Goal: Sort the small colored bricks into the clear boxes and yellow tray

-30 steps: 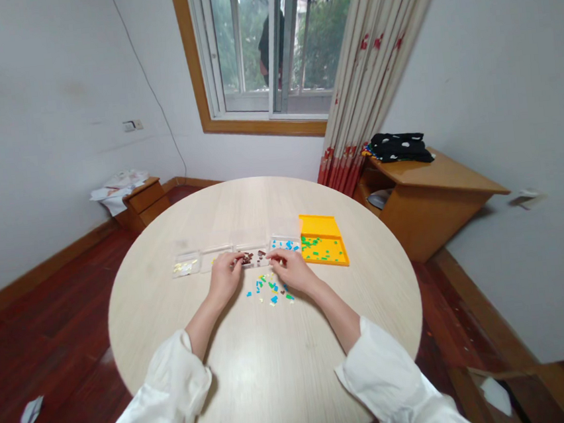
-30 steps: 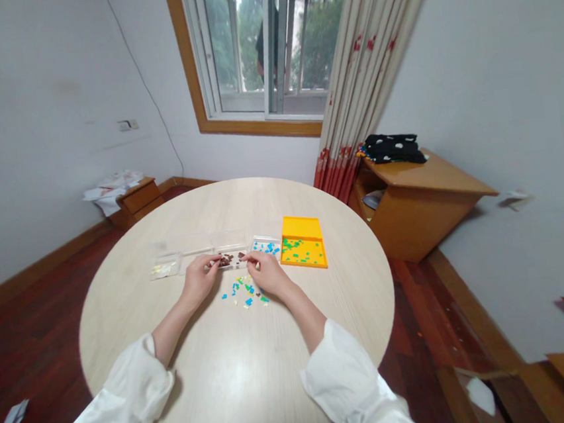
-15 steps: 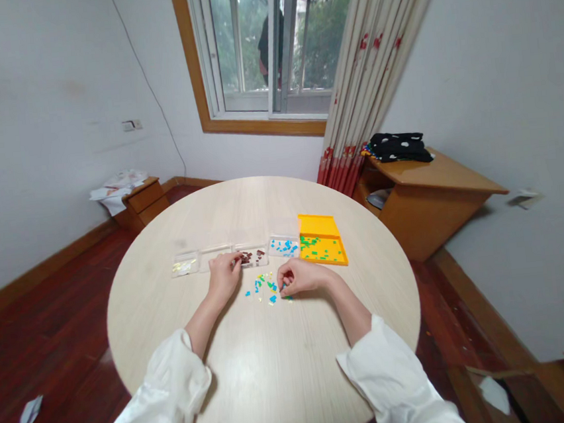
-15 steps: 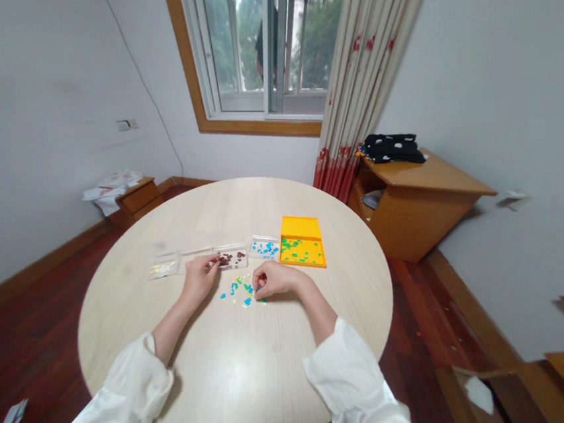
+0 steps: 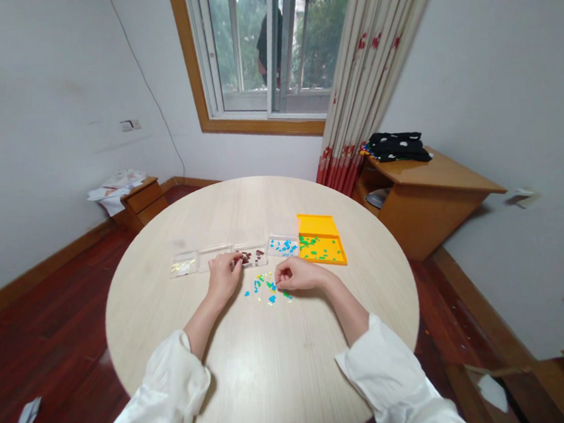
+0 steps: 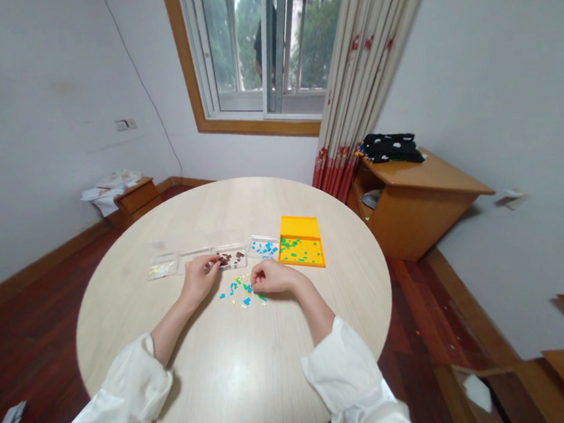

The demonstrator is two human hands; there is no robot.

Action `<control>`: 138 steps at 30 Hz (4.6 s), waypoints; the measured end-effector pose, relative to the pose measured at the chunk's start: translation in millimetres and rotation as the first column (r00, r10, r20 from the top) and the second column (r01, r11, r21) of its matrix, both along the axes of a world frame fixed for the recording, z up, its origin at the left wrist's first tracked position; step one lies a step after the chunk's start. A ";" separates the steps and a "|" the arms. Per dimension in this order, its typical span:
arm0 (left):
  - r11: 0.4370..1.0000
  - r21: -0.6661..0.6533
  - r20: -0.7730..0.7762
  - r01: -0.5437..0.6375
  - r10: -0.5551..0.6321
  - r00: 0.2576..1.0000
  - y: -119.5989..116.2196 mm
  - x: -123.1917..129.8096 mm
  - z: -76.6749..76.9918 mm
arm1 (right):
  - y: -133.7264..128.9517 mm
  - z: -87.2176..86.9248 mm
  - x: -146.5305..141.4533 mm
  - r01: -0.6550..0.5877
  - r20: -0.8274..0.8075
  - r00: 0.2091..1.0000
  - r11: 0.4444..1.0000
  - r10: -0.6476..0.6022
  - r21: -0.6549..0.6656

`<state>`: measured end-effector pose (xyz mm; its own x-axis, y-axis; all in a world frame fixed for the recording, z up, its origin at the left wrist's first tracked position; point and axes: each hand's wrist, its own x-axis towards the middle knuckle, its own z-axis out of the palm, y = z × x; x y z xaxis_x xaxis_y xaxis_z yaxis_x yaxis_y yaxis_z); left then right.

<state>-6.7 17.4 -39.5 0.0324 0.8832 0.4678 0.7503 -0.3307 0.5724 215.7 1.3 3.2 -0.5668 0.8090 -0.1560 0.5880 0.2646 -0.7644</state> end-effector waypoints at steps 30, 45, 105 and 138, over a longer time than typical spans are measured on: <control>0.949 0.073 0.051 0.307 -0.311 0.949 -16.4 20.5 11.6 | 10.8 -27.7 -38.4 0.263 -0.613 0.708 0.936 -0.351 -0.233; 0.989 0.104 0.049 0.107 -0.113 0.992 -8.3 13.2 10.4 | 7.1 -17.5 -15.3 0.101 -0.360 0.922 0.986 -0.144 -0.135; 0.992 0.101 0.029 -0.071 0.069 0.997 3.3 -21.8 20.4 | 5.9 -15.8 -14.2 0.111 0.048 0.989 0.906 -0.143 0.408; 0.925 -0.140 -0.138 -0.352 0.334 0.932 14.9 -53.8 14.7 | 2.5 -18.0 -18.2 0.103 0.067 0.987 0.901 -0.144 0.422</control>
